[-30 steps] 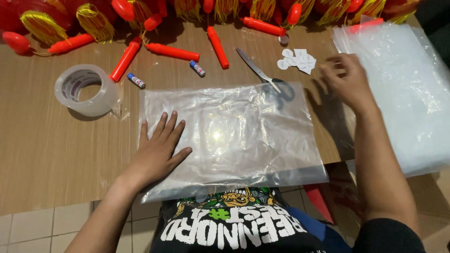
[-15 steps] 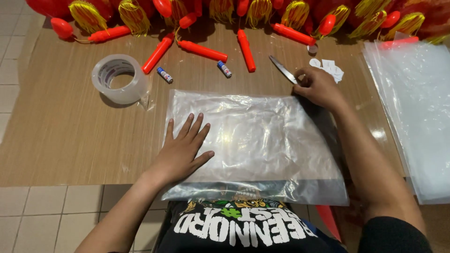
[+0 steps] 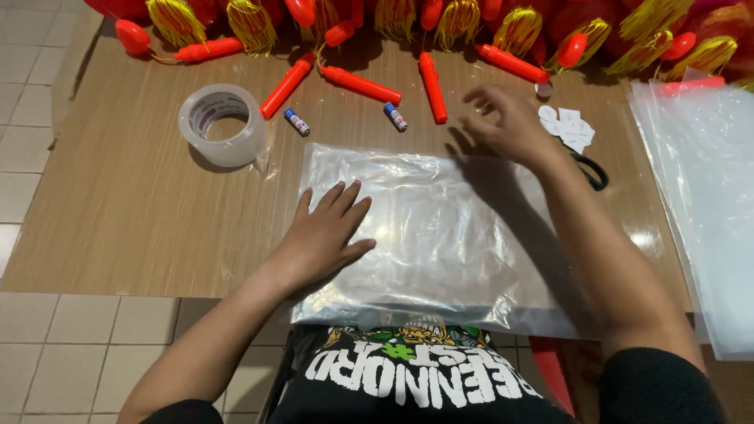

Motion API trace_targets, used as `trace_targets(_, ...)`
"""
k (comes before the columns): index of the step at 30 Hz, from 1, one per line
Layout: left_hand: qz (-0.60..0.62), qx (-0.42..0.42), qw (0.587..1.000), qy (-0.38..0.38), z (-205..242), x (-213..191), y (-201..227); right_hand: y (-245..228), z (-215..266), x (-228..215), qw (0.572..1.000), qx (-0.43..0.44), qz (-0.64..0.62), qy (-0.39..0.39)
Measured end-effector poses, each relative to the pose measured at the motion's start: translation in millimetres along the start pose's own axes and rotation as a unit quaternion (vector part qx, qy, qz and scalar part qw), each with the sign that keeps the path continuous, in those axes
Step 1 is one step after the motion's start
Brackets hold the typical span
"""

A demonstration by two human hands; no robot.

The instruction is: Assembling a decorative lantern by attaching a plastic handle to the main body

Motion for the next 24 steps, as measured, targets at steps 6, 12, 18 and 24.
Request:
trace_targets(6,-0.149,0.013,0.959,0.240,-59,-39,-78,-62,-27,79,0.999,-0.027,0.031,0.005)
trace_targets(12,-0.307,0.060,0.898,0.309,-113,-20,-140,-36,-40,110,0.993,-0.040,0.112,-0.006)
trace_targets(18,-0.320,0.053,0.921,0.218,-145,9,-170,-41,-17,52,0.999,0.032,0.010,-0.006)
trace_targets(24,-0.321,0.073,0.940,0.085,-144,-17,-163,31,0,-44,0.980,0.173,-0.059,0.074)
Point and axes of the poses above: each hand's wrist, its own z-axis away from the middle knuckle, its own x-axis out of the palm, y = z × x, the point moved 5 cm from there along -z, towards the middle knuckle, and after that the axes turned 13 degrees about y, right-handed, at the moved point
